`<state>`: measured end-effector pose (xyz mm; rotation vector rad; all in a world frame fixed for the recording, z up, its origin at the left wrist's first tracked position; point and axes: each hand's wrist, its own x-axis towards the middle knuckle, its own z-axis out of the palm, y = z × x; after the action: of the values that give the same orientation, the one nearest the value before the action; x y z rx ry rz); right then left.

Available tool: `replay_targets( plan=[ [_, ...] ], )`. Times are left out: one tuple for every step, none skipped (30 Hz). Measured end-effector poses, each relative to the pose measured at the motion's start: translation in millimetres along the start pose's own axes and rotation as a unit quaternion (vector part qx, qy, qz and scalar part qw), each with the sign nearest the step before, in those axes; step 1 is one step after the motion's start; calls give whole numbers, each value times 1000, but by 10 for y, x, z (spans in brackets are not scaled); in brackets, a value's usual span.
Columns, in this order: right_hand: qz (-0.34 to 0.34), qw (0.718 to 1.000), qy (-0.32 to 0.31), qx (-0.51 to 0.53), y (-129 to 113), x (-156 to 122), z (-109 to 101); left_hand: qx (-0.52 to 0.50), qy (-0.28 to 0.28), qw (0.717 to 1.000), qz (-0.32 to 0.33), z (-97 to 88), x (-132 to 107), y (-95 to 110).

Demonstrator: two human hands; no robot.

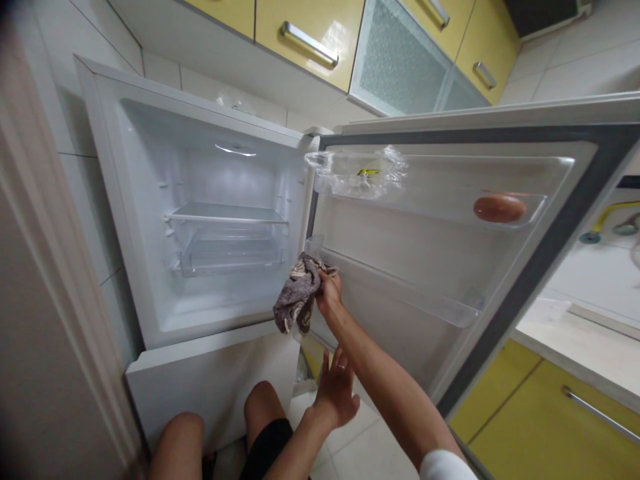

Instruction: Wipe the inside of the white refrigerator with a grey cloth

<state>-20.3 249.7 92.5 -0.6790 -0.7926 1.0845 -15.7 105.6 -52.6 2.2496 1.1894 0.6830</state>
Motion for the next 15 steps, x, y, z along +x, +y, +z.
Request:
replay_targets(
  plan=[
    [4, 1000, -4, 7, -56, -60, -83, 7, -4, 1000, 1, -7, 0, 0],
    [5, 1000, -6, 12, -124, -122, -176, 14, -4, 1000, 3, -15, -3, -2],
    [4, 1000, -6, 15, -203, -181, -276, 20, -1, 1000, 6, -22, -8, -5],
    [0, 1000, -5, 17, -291, -238, -381, 23, 2, 1000, 7, -29, -16, -8],
    [-8, 1000, -2, 15, -386, -291, -491, 24, 0, 1000, 7, -35, -25, -11],
    [-18, 1000, 2, 12, -485, -340, -606, 23, -3, 1000, 9, -39, -35, -14],
    [-29, 1000, 9, 8, -585, -387, -725, 21, -7, 1000, 13, -42, -44, -16],
    [-39, 999, 22, 6, -684, -431, -849, 20, -11, 1000, 15, -44, -50, -18],
    [-47, 998, 40, 7, -781, -477, -977, 21, -13, 1000, 14, -45, -53, -19],
    [-49, 997, 62, 12, -875, -526, -1106, 22, -12, 1000, 15, -45, -53, -19],
    [-49, 995, 85, 19, -964, -581, -1236, 24, -10, 1000, 18, -43, -48, -19],
    [-50, 993, 104, 23, -1048, -644, -1363, 26, -10, 999, 17, -41, -41, -18],
    [-56, 991, 120, 24, -1126, -715, -1486, 27, -10, 999, 16, -40, -32, -16],
    [-67, 989, 134, 21, -1198, -794, -1603, 28, -10, 999, 17, -39, -23, -13],
    [-85, 985, 148, 15, -1263, -881, -1712, 28, -10, 999, 17, -39, -15, -8]
  ],
)
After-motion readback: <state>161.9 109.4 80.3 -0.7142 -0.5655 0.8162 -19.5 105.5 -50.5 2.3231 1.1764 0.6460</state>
